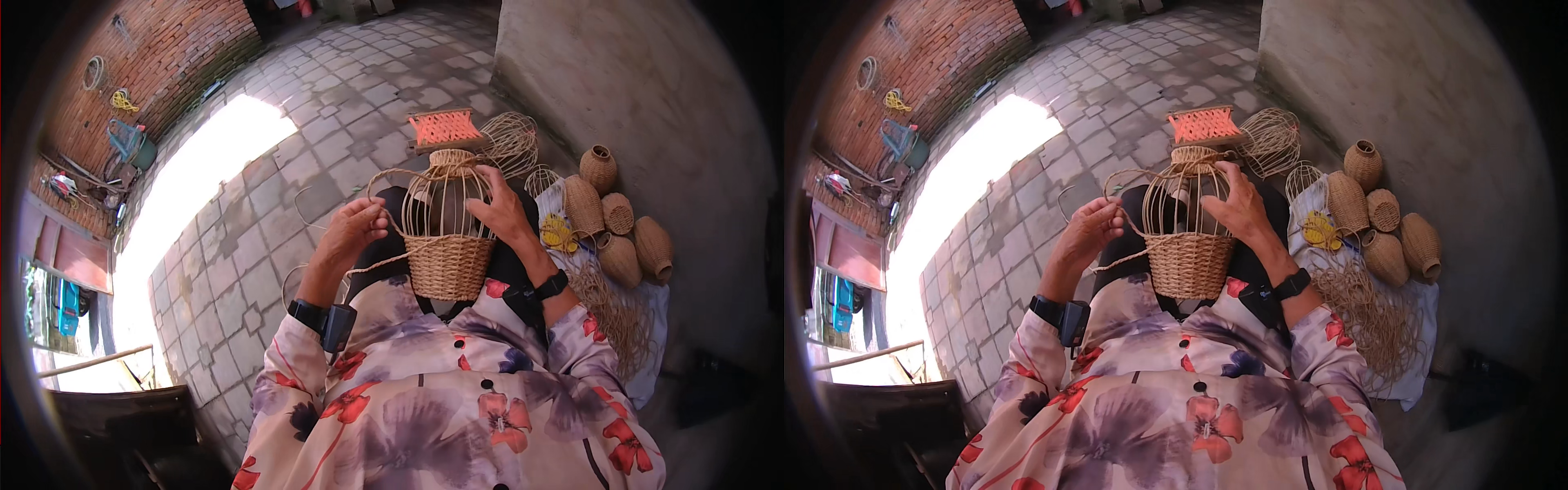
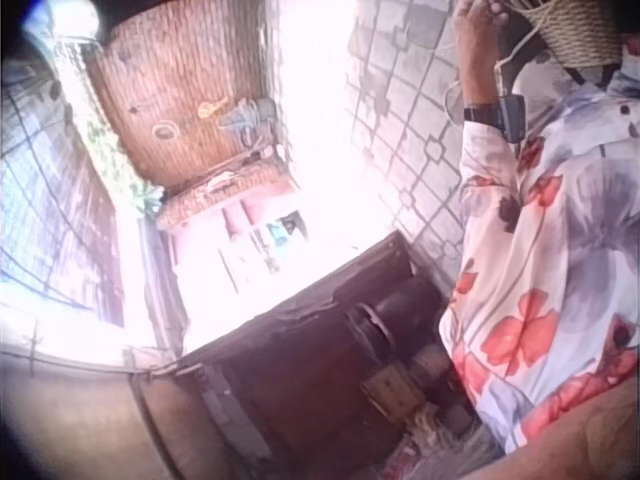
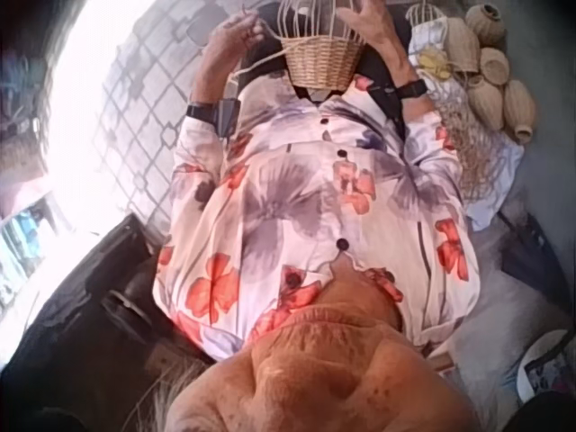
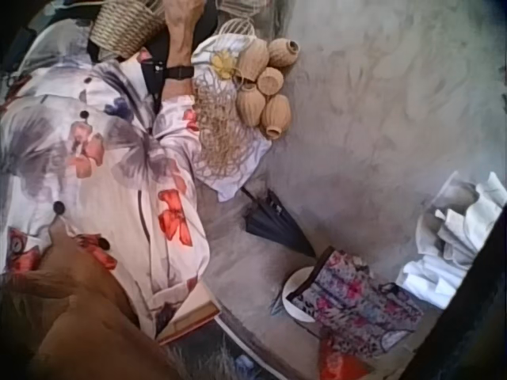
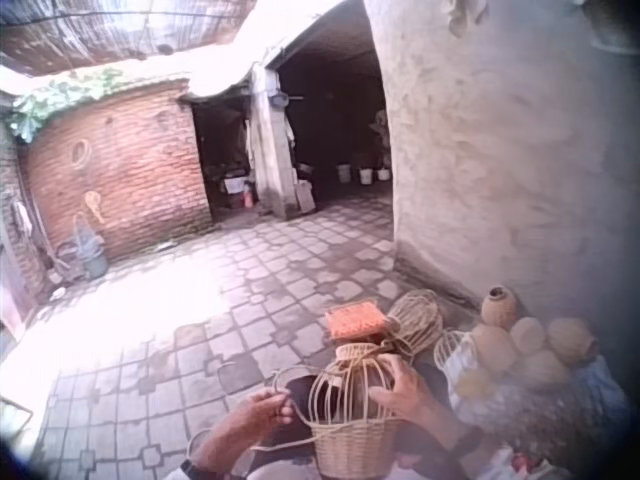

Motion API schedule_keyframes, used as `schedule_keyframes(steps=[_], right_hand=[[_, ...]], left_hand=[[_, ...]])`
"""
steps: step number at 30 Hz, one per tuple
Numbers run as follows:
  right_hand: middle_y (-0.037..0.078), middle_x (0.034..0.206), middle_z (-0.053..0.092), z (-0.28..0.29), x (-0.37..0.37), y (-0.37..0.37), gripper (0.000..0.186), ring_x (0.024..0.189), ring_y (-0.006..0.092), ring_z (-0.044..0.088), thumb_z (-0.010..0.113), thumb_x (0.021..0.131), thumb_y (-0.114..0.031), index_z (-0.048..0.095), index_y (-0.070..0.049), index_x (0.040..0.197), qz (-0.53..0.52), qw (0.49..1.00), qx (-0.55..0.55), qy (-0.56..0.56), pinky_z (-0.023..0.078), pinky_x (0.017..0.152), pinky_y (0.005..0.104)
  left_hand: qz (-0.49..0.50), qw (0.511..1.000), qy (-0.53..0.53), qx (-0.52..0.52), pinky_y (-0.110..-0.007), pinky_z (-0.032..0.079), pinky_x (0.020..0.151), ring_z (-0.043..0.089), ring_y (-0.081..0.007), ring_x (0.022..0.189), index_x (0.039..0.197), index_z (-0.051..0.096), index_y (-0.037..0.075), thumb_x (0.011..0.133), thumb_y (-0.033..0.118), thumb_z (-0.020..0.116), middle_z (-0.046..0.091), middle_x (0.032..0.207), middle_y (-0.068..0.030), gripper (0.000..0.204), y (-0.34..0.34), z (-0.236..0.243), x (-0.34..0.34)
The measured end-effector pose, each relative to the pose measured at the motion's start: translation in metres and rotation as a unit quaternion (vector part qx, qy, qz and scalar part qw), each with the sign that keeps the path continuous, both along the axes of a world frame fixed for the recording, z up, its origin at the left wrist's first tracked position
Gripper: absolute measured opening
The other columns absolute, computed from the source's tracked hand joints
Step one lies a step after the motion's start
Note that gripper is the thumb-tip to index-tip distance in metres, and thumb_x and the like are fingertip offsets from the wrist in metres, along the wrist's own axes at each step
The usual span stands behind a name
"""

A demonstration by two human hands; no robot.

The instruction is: Weaving a small basket using wicker or bamboo strands.

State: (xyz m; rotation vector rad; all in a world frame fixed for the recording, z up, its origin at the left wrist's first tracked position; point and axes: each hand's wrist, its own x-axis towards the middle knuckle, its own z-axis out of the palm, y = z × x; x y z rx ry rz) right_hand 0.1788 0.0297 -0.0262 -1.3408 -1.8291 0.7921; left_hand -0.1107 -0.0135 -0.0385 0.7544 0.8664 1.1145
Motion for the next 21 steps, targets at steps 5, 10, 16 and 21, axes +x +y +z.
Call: schedule_keyframes(steps=[5,10,16,21], right_hand=[[0.021,0.129,0.055,-0.001,-0.001,-0.003,0.061,0.122,0.0312,0.054,0.063,0.075,-0.015,0.044,-0.003,0.131,0.0,1.0,0.009,0.021,0.042,0.099,0.0365],[0.022,0.123,0.058,0.001,0.002,-0.006,0.058,0.116,0.036,0.056,0.062,0.075,-0.013,0.044,-0.004,0.129,-0.009,0.999,0.035,0.008,0.045,0.096,0.0389],[0.022,0.119,0.061,0.003,0.009,-0.006,0.051,0.112,0.0374,0.06,0.061,0.075,-0.011,0.046,-0.005,0.124,-0.015,0.997,0.004,0.077,0.047,0.093,0.0384],[0.021,0.117,0.063,-0.001,0.009,-0.002,0.049,0.112,0.0352,0.06,0.06,0.076,-0.011,0.046,-0.005,0.122,-0.015,0.998,0.01,0.058,0.047,0.092,0.0375]], left_hand=[[-0.033,0.969,0.228,0.085,-0.026,0.051,0.064,0.063,-0.0117,0.072,0.102,0.064,0.005,0.093,0.016,0.06,0.063,0.085,-0.0005,0.015,0.01,0.023,0.04],[0.121,0.679,0.598,0.409,-0.043,0.049,0.061,0.063,-0.0356,0.071,0.101,0.065,0.011,0.084,0.015,0.06,0.063,0.078,-0.0141,0.017,0.01,0.022,0.068],[0.069,0.95,0.253,0.171,-0.038,0.045,0.056,0.06,-0.0269,0.06,0.102,0.063,0.006,0.083,0.013,0.061,0.059,0.067,-0.0126,0.021,0.009,0.031,0.053],[0.131,0.785,0.546,0.264,-0.036,0.044,0.055,0.057,-0.0251,0.055,0.095,0.063,0.0,0.089,0.013,0.056,0.058,0.062,-0.0147,0.017,-0.018,0.013,0.027]])
